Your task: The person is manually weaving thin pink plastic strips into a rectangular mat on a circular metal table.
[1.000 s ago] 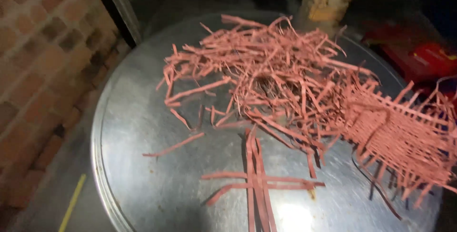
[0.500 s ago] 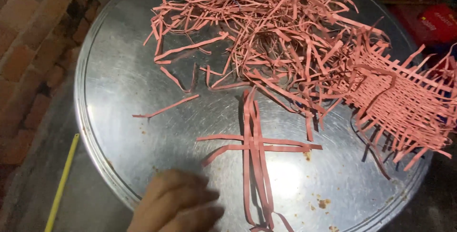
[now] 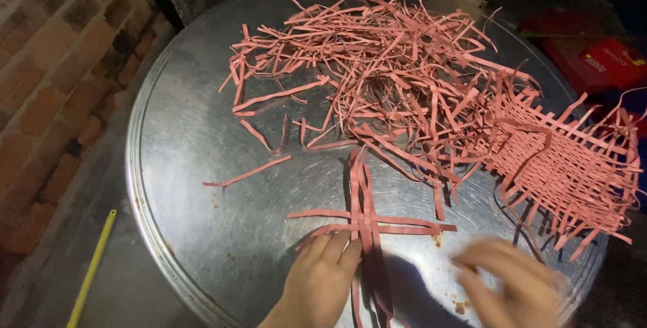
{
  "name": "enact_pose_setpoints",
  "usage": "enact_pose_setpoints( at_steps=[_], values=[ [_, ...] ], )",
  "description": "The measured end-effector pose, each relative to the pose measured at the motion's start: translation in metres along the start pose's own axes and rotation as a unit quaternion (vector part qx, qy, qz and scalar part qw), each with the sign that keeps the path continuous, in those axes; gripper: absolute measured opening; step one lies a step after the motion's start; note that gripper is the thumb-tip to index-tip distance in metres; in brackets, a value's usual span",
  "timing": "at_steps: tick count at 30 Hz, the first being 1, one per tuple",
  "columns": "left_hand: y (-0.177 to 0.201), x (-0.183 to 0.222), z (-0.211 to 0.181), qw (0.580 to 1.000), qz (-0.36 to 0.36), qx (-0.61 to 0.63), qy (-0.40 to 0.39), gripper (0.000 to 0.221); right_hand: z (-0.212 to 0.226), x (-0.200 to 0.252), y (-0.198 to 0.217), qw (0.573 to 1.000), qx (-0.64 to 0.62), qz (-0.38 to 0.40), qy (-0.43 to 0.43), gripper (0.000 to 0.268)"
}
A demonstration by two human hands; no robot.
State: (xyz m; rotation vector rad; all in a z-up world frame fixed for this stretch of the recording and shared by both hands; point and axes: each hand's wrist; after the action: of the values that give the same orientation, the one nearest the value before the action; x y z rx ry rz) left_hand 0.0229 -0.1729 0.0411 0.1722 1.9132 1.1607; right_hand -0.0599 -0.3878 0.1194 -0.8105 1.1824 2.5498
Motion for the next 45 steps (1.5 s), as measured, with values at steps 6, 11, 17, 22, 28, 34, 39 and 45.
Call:
enact_pose_setpoints(
  at_steps=[6, 11, 17, 22, 28, 34, 39, 45],
  values=[
    [-0.020, -0.010, -0.004, 0.988, 0.030, -0.144, 0.043, 0.045, -0.035, -0.049, -0.065, 0.993, -0.005, 0.113, -0.040, 0.020],
    [-0.027, -0.015, -0.003, 0.983, 0.008, -0.180, 0.044, 0.045, -0.059, -0.040, -0.083, 0.985, 0.045, 0.157, -0.061, 0.029],
    [-0.036, -0.011, 0.002, 0.974, 0.001, -0.225, 0.036, 0.048, -0.064, -0.041, -0.086, 0.975, 0.070, 0.193, -0.089, 0.030],
    [-0.038, -0.009, 0.005, 0.978, 0.001, -0.205, 0.034, 0.039, -0.068, -0.039, -0.090, 0.970, 0.087, 0.200, -0.107, 0.032],
    [-0.038, -0.011, 0.006, 0.981, -0.011, -0.189, 0.029, 0.033, -0.072, -0.035, -0.093, 0.978, 0.090, 0.172, -0.079, 0.030],
    [-0.041, -0.007, 0.007, 0.983, -0.004, -0.182, 0.035, 0.037, -0.070, -0.037, -0.092, 0.978, 0.080, 0.173, -0.088, 0.027],
    [-0.040, -0.004, 0.007, 0.986, 0.064, -0.141, 0.067, 0.040, -0.069, -0.035, -0.091, 0.981, 0.063, 0.161, -0.087, 0.026],
    [-0.041, -0.002, 0.010, 0.985, 0.120, -0.081, 0.090, 0.047, -0.071, -0.033, -0.093, 0.982, 0.059, 0.151, -0.093, 0.026]
  ],
)
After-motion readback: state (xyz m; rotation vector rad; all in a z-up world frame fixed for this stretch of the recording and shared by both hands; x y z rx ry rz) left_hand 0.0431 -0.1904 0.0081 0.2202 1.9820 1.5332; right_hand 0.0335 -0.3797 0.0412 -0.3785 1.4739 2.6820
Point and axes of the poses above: each hand's wrist, its own x-axis away from the middle knuckle, its own y-axis out of the back of the hand, z = x × y, and after that the axes turned 6 degrees about -z, right-handed
